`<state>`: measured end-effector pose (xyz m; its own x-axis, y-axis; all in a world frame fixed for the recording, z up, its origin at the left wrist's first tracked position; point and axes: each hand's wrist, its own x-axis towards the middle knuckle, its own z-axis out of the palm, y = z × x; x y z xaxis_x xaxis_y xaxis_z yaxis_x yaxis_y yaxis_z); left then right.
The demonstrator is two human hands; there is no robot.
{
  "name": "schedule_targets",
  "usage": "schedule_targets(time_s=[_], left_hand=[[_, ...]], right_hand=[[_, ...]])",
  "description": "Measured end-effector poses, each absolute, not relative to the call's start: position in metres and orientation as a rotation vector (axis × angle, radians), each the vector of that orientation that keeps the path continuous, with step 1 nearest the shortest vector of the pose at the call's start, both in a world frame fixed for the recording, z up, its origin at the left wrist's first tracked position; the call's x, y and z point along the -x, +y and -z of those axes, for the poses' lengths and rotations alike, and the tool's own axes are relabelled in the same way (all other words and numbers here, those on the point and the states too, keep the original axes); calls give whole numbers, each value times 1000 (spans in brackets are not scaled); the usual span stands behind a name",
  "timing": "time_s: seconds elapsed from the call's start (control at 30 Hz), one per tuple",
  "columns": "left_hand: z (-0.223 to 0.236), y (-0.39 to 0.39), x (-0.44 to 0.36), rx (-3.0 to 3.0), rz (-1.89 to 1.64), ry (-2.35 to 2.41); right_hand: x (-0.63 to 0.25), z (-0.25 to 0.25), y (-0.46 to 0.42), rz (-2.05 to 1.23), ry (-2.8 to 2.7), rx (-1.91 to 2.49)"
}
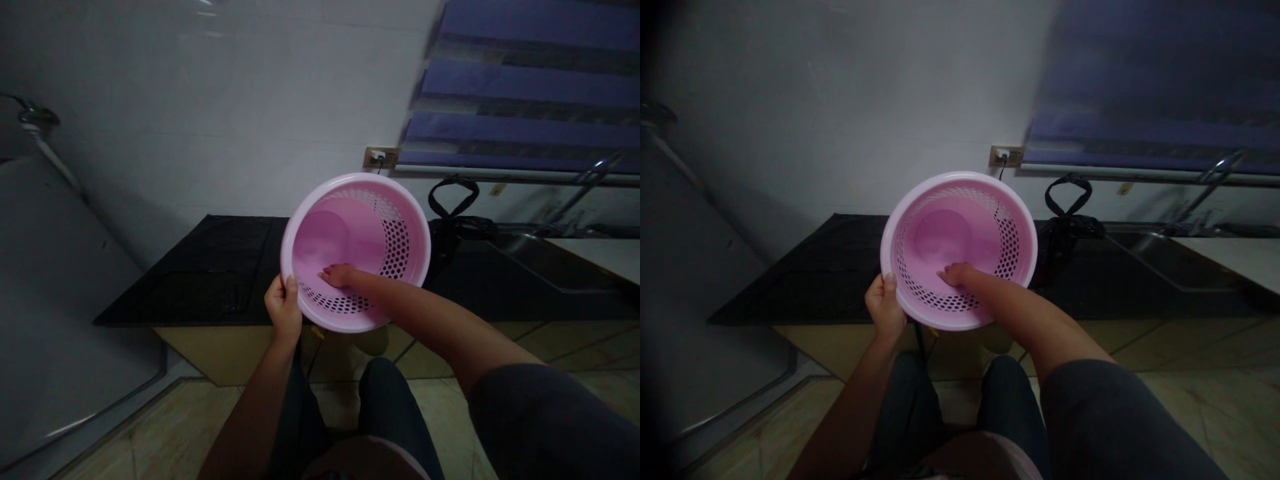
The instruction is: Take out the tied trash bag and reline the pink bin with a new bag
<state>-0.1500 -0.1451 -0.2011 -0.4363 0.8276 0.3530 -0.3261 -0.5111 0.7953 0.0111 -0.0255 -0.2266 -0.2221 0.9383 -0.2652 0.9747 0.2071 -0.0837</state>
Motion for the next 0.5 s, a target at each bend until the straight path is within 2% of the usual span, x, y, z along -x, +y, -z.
schedule_targets(time_s=[0.5], left_hand=[[198,-145,149,-966,-1994,824]], right_hand=[[-8,212,-35,379,2255,-1780]])
